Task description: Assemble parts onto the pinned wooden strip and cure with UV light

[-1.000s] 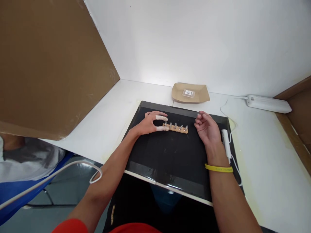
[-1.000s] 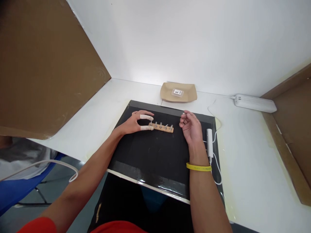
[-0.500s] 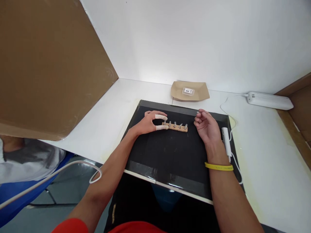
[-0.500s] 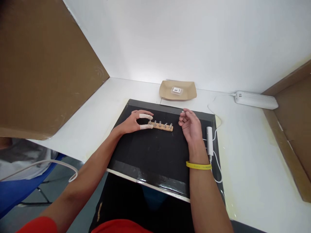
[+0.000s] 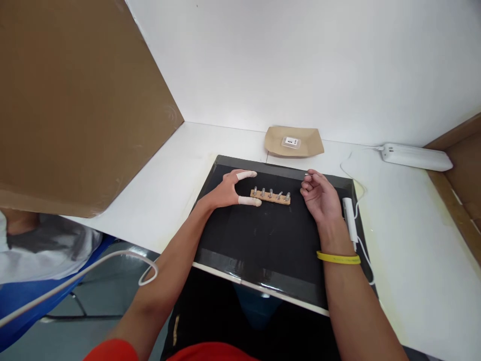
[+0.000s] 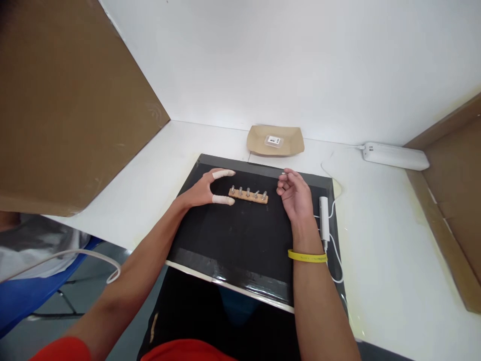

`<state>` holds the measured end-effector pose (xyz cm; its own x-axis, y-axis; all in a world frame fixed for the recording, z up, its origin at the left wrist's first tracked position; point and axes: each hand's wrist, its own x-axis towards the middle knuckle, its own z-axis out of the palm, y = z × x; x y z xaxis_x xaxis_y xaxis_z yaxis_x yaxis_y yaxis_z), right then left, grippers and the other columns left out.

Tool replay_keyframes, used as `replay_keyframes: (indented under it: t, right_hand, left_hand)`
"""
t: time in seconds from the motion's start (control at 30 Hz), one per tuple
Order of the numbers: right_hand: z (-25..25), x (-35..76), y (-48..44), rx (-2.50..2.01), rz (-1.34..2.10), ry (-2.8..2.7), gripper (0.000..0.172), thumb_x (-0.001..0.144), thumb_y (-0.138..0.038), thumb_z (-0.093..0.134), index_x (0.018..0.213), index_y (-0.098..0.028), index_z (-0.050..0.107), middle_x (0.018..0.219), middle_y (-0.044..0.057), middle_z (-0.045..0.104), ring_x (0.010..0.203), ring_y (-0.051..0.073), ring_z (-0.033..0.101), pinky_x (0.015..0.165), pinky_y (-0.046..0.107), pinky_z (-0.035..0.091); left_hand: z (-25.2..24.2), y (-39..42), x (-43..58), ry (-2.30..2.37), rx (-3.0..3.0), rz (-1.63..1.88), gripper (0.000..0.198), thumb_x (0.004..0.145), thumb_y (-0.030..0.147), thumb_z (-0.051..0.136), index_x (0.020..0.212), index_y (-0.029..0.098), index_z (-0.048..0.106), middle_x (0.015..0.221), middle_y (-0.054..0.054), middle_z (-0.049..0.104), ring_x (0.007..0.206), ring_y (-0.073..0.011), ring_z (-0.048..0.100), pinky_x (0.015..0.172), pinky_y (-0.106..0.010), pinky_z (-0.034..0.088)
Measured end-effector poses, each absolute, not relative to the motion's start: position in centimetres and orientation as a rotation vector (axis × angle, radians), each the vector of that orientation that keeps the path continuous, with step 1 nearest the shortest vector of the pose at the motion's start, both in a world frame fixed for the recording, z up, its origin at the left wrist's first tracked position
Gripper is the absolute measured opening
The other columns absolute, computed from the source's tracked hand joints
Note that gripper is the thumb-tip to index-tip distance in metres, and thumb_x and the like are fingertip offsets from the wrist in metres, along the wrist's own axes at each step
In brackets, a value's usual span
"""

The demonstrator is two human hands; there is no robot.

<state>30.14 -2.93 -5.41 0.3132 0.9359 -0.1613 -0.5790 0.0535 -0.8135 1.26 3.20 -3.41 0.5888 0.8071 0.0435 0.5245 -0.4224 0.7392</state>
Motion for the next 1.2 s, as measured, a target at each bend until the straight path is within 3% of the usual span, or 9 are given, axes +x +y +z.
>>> replay_keyframes:
  t: [0.1,0.2,0.3,0.5,0.63,0.8,0.9,1.2]
  right_hand:
    - [-5.1,30.0,-3.0,-0.946,1.195,-0.486,0.021,0.072,-0.028,0.080,0.090,-0.023,0.070,0.071,-0.004,0.066,0.058,0.008,0.057,0.048,0.017,0.045]
    - [-4.5,29.7,-3.1,-0.973,1.151,-0.491,0.023,0.069,-0.029,0.080,0.088,-0.023,0.070,0.071,-0.004,0.068,0.057,0.008,0.057,0.046,0.017,0.043]
    - [-3.4,29.5,-3.5,-1.011,1.054,-0.493,0.024,0.068,-0.032,0.079,0.089,-0.024,0.069,0.075,-0.004,0.073,0.057,0.008,0.058,0.045,0.017,0.042]
    - [-2.2,27.8,-7.8,-1.196,0.825,-0.535,0.024,0.075,-0.036,0.074,0.095,-0.023,0.069,0.092,0.002,0.081,0.059,0.010,0.061,0.045,0.020,0.043]
    - [-3.6,26.0,-11.1,-1.424,0.762,-0.569,0.032,0.082,-0.037,0.075,0.109,-0.021,0.071,0.112,0.008,0.082,0.053,0.008,0.059,0.040,0.020,0.036]
    - [-5.5,24.4,-11.7,-1.587,0.847,-0.600,0.039,0.081,-0.032,0.073,0.119,-0.021,0.071,0.129,0.013,0.078,0.049,0.006,0.062,0.056,0.026,0.053]
    - [-5.6,23.5,-11.4,-1.611,0.891,-0.601,0.043,0.080,-0.033,0.071,0.122,-0.021,0.070,0.135,0.014,0.075,0.051,0.007,0.063,0.059,0.028,0.055]
    - [-5.0,22.5,-11.5,-1.564,0.933,-0.536,0.058,0.077,-0.039,0.070,0.132,-0.019,0.065,0.146,0.019,0.067,0.059,0.010,0.067,0.039,0.020,0.035]
  left_hand:
    - [-3.4,2.9,0.6,1.087,2.111,0.568,0.077,0.078,0.068,0.080,0.144,0.032,0.062,0.158,-0.007,0.056,0.149,-0.0321,0.047,0.128,-0.049,0.032]
    - [-3.6,2.0,0.2,1.125,2.105,0.606,0.060,0.096,0.064,0.059,0.145,0.030,0.058,0.150,-0.006,0.064,0.152,-0.0291,0.044,0.130,-0.053,0.022]
    - [-3.7,0.9,0.1,1.119,2.103,0.591,0.054,0.103,0.058,0.046,0.149,0.030,0.052,0.146,-0.005,0.068,0.155,-0.0250,0.041,0.131,-0.054,0.014]
    - [-3.5,0.1,0.6,1.119,2.105,0.542,0.049,0.104,0.053,0.044,0.146,0.030,0.051,0.140,-0.004,0.072,0.154,-0.0212,0.041,0.131,-0.055,0.006]
    - [-3.5,0.1,0.8,1.130,2.106,0.535,0.050,0.104,0.054,0.042,0.147,0.030,0.050,0.136,-0.005,0.074,0.152,-0.0211,0.044,0.130,-0.055,0.005]
    - [-3.5,0.2,0.8,1.115,2.104,0.509,0.052,0.105,0.054,0.039,0.151,0.031,0.046,0.143,-0.005,0.070,0.156,-0.0210,0.039,0.130,-0.056,0.003]
    - [-3.2,0.3,0.8,1.096,2.100,0.480,0.053,0.104,0.055,0.041,0.150,0.030,0.049,0.142,-0.005,0.071,0.156,-0.0218,0.038,0.130,-0.057,0.001]
    - [-3.0,0.1,0.7,1.114,2.042,0.485,0.056,0.106,0.059,0.031,0.150,0.030,0.051,0.140,-0.006,0.072,0.156,-0.0212,0.040,0.132,-0.058,0.004]
